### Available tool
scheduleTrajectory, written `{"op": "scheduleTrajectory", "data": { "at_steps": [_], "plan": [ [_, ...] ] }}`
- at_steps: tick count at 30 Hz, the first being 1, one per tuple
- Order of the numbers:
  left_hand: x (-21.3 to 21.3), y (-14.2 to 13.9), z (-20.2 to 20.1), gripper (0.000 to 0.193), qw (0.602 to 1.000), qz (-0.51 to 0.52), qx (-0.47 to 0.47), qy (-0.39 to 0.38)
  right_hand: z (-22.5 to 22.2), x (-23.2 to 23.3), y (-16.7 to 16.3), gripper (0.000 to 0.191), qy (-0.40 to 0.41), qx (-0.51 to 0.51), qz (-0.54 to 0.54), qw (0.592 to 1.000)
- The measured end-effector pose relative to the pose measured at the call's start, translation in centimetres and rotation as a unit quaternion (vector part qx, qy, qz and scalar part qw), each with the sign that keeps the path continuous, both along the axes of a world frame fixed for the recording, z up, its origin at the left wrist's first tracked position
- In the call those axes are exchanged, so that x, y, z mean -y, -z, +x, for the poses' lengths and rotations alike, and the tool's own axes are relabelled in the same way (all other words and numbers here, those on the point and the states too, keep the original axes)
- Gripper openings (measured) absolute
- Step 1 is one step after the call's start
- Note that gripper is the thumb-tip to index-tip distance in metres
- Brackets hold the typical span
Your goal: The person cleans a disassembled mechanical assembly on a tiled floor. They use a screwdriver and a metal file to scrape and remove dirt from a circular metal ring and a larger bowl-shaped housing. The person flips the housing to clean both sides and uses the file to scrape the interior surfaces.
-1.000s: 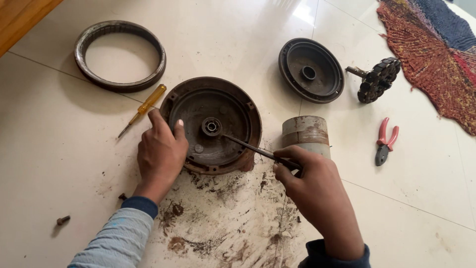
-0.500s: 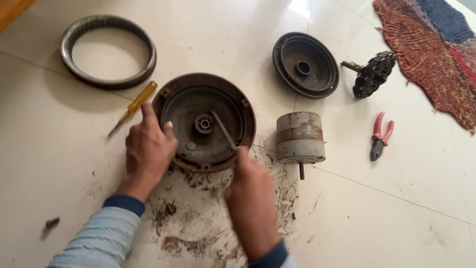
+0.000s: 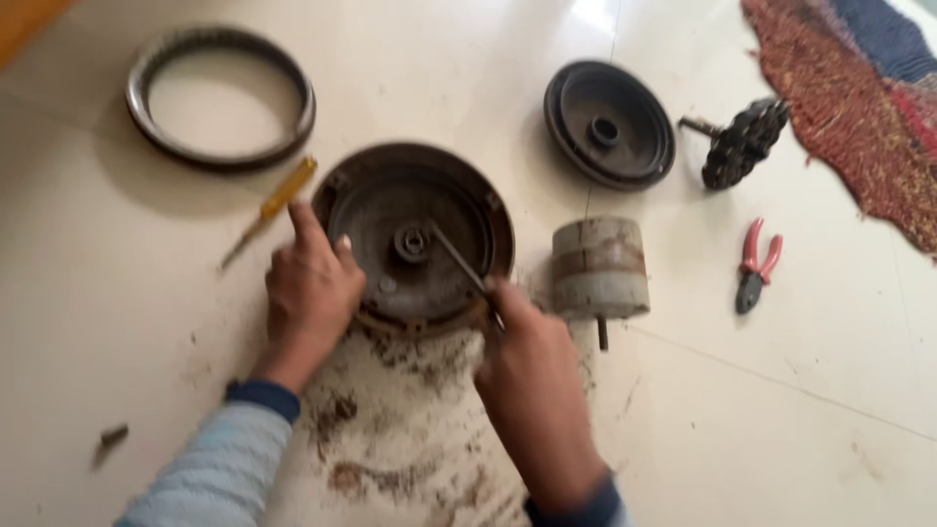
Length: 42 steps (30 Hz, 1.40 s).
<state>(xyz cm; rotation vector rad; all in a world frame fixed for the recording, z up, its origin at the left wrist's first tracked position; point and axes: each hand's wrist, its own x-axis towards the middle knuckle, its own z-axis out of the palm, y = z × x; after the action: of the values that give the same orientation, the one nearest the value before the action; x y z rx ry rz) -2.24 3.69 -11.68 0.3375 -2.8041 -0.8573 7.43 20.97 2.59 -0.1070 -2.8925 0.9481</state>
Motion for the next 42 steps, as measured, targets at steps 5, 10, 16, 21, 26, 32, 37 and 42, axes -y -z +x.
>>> {"op": "scheduleTrajectory", "data": {
  "at_steps": [5, 10, 16, 21, 26, 32, 37, 42],
  "plan": [
    [0.2, -1.8, -0.1, 0.058, 0.984, 0.086, 0.152, 0.02, 0.2, -0.9, -1.6, 0.042, 0.09, 0.235, 0.098, 0.963],
    [0.3, -3.3, -0.1, 0.058, 0.979, 0.089, 0.179, 0.024, -0.9, 0.6, 0.3, 0.054, 0.052, 0.207, 0.103, 0.972],
    [-0.1, -3.2, -0.1, 0.056, 0.987, 0.078, 0.141, 0.018, 0.9, -3.4, -1.1, 0.053, 0.04, 0.249, 0.121, 0.96],
    [0.0, -3.0, -0.2, 0.054, 0.988, 0.073, 0.133, 0.023, 0.5, -4.1, -2.9, 0.038, 0.056, 0.223, 0.058, 0.972],
    [0.1, -3.0, -0.1, 0.051, 0.99, 0.065, 0.122, 0.024, -0.4, -2.0, -3.9, 0.034, 0.115, 0.071, -0.022, 0.991],
    [0.2, -3.2, -0.2, 0.05, 0.988, 0.074, 0.129, 0.033, -2.5, -2.9, -1.3, 0.028, 0.105, -0.091, -0.313, 0.939],
    [0.2, -3.0, -0.1, 0.047, 0.992, 0.069, 0.098, 0.037, -3.0, -5.5, -0.4, 0.026, 0.102, -0.015, -0.386, 0.917],
    [0.5, -2.8, -0.5, 0.048, 0.992, 0.081, 0.087, 0.04, -1.9, -6.9, -2.5, 0.041, 0.075, 0.148, -0.348, 0.923]
  ]
}}
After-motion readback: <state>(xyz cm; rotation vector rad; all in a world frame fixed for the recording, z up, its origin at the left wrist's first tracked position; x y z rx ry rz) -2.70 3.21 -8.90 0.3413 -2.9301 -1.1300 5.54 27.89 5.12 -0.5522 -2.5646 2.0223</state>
